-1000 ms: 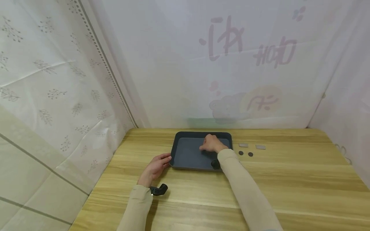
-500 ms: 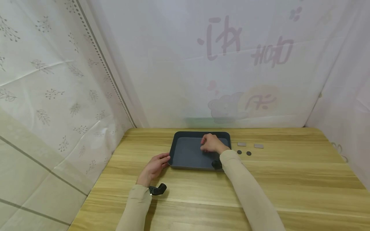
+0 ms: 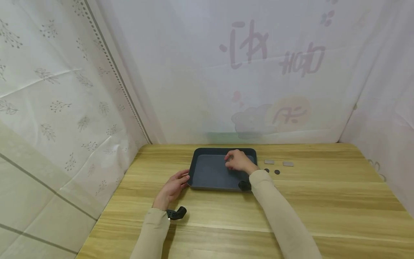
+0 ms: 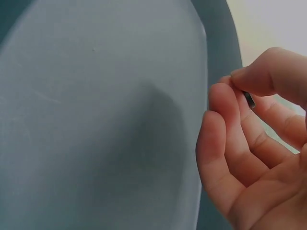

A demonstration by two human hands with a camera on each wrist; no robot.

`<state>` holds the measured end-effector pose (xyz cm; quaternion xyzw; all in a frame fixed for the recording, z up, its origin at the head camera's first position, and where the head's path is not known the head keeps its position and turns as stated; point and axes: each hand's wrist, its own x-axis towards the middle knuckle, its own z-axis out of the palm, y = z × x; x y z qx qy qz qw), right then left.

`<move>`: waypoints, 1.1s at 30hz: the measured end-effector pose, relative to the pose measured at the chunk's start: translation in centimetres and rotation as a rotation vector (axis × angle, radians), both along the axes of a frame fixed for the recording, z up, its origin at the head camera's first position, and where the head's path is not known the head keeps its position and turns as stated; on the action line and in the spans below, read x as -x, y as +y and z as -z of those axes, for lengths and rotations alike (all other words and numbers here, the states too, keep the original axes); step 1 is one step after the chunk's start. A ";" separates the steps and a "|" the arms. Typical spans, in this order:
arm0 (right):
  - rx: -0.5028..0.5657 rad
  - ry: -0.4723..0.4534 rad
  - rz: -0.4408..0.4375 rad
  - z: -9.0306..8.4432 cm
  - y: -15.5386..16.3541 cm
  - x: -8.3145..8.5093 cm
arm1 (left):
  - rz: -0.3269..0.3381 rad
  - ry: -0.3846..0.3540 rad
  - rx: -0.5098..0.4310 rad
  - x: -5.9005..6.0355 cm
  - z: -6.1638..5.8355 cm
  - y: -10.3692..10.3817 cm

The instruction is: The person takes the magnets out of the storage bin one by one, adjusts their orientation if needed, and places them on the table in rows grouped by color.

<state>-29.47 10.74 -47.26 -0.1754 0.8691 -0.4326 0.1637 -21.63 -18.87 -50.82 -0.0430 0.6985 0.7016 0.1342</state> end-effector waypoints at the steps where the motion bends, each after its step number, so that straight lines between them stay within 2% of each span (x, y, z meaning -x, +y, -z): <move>1: 0.006 0.002 -0.001 -0.1 0.1 0.0 | -0.004 0.001 0.001 0.0 0.0 0.0; 8: 0.048 0.014 0.008 -0.3 0.9 -0.1 | -0.031 0.014 0.021 -0.2 0.3 0.0; 19: 0.210 0.021 0.034 -1.2 2.7 -0.6 | -0.051 0.016 0.035 -0.5 0.0 0.3; 25: 0.245 -0.008 0.071 -2.3 3.7 -1.1 | -0.058 -0.002 -0.005 -0.5 0.0 0.4; 33: 0.261 0.017 0.079 -3.1 4.8 -1.3 | -0.053 -0.017 -0.007 -0.6 -0.1 0.4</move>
